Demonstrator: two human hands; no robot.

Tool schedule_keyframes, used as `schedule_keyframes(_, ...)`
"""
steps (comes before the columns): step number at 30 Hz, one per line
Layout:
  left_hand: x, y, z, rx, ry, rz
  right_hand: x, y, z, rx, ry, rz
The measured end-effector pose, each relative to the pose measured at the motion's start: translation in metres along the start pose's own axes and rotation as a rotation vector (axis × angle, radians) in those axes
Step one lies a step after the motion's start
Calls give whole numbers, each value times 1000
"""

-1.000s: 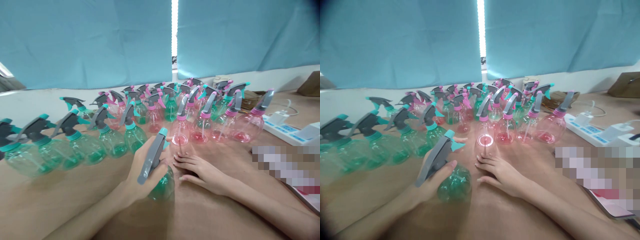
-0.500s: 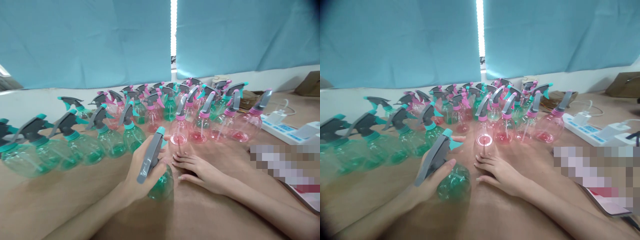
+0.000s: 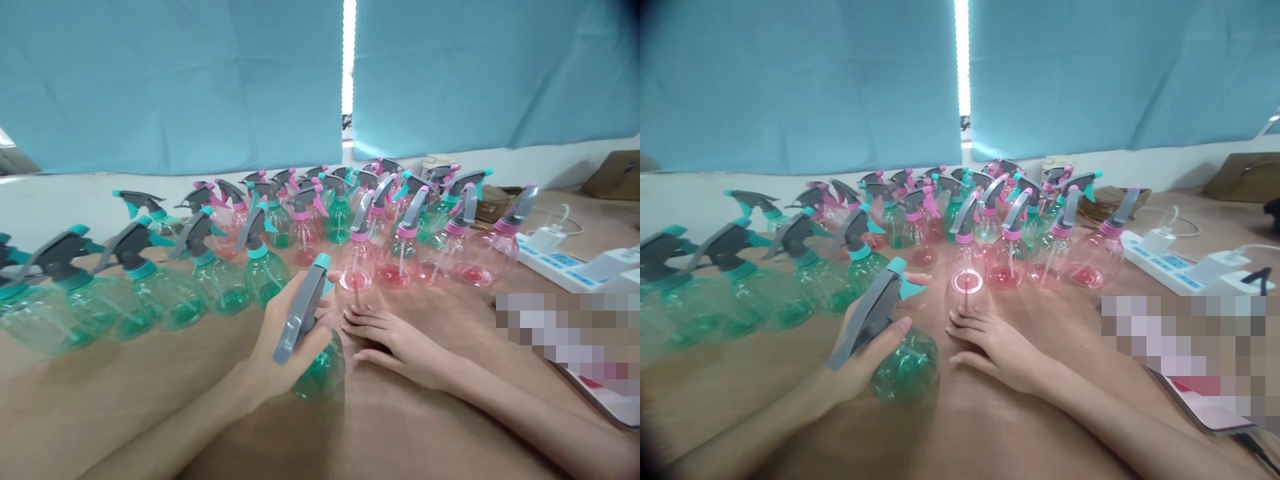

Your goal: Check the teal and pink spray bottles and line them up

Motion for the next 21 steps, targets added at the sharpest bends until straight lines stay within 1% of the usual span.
schedule_keyframes(7, 1, -1, 2, -15, 24, 3, 0, -1, -1, -7, -3, 14)
schedule_keyframes(12, 0, 1, -1, -22, 1, -19, -1, -4, -4, -7, -15, 27)
schedule_keyframes(21, 0, -2, -1, -28, -1, -4, -1, -5, -5, -25, -14, 36)
Point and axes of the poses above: each hand's wrist, its own x-axis away from the middle knuckle, its own y-axis out of the palm, z = x × y, the point moved 8 cm from there along -x, towards the middle knuckle, and after that the axes turned 4 degrees about -z, right-handed, at the moved point
